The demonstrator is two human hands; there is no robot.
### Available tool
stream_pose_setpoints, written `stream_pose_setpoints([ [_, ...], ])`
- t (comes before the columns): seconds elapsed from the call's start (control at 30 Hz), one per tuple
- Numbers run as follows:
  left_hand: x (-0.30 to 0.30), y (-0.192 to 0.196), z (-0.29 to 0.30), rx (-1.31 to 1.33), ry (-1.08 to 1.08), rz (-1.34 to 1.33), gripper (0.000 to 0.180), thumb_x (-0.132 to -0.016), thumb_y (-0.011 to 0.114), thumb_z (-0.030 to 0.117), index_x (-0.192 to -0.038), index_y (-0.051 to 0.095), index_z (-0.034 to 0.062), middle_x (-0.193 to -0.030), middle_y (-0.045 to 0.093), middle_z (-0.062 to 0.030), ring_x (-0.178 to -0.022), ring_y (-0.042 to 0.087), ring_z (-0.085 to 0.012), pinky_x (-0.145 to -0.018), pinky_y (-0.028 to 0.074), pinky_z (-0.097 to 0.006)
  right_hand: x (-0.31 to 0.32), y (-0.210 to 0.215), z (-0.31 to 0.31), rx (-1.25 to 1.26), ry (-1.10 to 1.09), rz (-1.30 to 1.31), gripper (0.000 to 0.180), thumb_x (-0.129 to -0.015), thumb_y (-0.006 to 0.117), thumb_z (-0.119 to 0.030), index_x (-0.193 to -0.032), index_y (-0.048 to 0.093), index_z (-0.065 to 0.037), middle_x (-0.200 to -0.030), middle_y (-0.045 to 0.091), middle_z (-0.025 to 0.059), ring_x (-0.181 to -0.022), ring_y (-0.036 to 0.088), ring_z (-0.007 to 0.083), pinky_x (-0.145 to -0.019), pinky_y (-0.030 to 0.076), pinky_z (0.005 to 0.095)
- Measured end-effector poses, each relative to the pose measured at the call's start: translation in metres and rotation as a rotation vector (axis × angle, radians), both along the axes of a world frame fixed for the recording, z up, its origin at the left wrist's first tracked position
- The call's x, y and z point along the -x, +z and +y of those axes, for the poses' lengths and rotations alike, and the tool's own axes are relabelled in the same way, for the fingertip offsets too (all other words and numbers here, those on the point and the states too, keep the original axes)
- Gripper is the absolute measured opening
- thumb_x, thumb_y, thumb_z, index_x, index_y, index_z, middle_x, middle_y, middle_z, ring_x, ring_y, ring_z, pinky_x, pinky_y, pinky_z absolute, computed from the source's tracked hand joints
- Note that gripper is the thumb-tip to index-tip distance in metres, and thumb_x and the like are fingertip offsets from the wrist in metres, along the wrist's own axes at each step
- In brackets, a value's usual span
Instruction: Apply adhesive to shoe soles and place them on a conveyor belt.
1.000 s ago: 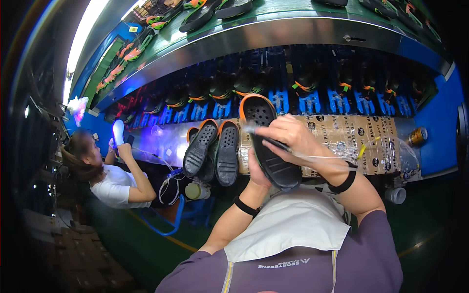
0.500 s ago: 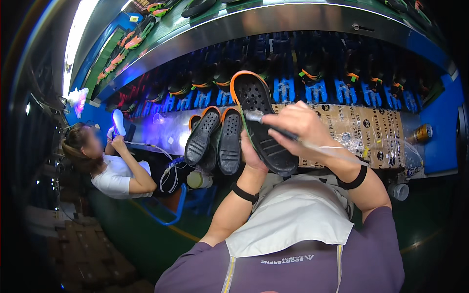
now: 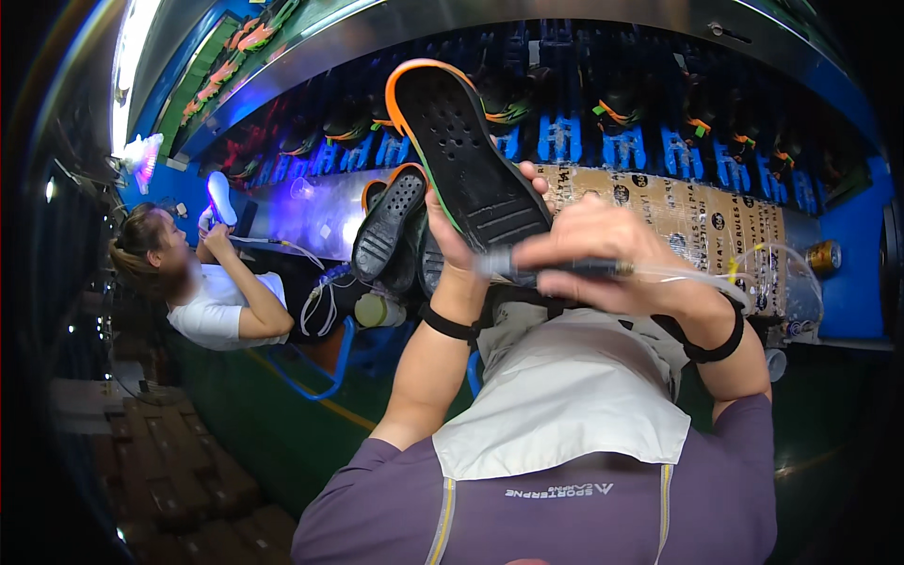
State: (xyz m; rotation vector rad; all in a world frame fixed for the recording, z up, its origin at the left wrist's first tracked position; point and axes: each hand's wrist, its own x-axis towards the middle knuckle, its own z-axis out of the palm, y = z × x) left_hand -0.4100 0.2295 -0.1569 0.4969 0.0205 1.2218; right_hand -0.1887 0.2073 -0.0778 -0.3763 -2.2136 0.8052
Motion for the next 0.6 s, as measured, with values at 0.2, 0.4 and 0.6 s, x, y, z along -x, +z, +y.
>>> stream_pose_setpoints([
  [0.2, 0.013, 0.015, 0.017, -0.042, 0.026, 0.105, 0.087, -0.09, 0.06, 0.074, -0.157, 0.044, 0.0205, -0.136, 0.058, -0.0247, -0.122, 0.06, -0.0405, -0.104, 0.052, -0.06, -0.003, 0.0, 0.002, 0.019, 0.256, -0.076, 0.029, -0.085, 0.083, -0.015, -0.112, 0.078, -0.009, -0.078, 0.066, 0.0055, -0.078, 0.063, 0.0237, -0.079, 0.044, 0.0384],
  [0.4, 0.022, 0.034, 0.029, -0.161, -0.042, 0.295, 0.104, -0.091, 0.047, 0.079, -0.15, 0.042, -0.0061, -0.136, 0.058, -0.0319, -0.123, 0.063, -0.0439, -0.106, 0.054, -0.056, -0.006, -0.005, 0.003, -0.063, -0.045, -0.071, 0.029, -0.083, 0.085, -0.017, -0.111, 0.08, -0.01, -0.079, 0.067, 0.0055, -0.077, 0.062, 0.0245, -0.077, 0.045, 0.038],
  [0.6, 0.025, 0.057, 0.034, -0.135, -0.135, 0.377, 0.087, -0.099, 0.031, 0.063, -0.149, 0.045, -0.0069, -0.133, 0.061, -0.034, -0.119, 0.067, -0.0446, -0.105, 0.056, -0.054, -0.007, 0.003, 0.003, -0.063, -0.126, -0.125, 0.031, -0.082, 0.085, -0.014, -0.113, 0.079, -0.012, -0.078, 0.064, 0.0047, -0.077, 0.062, 0.0232, -0.077, 0.045, 0.0364],
])
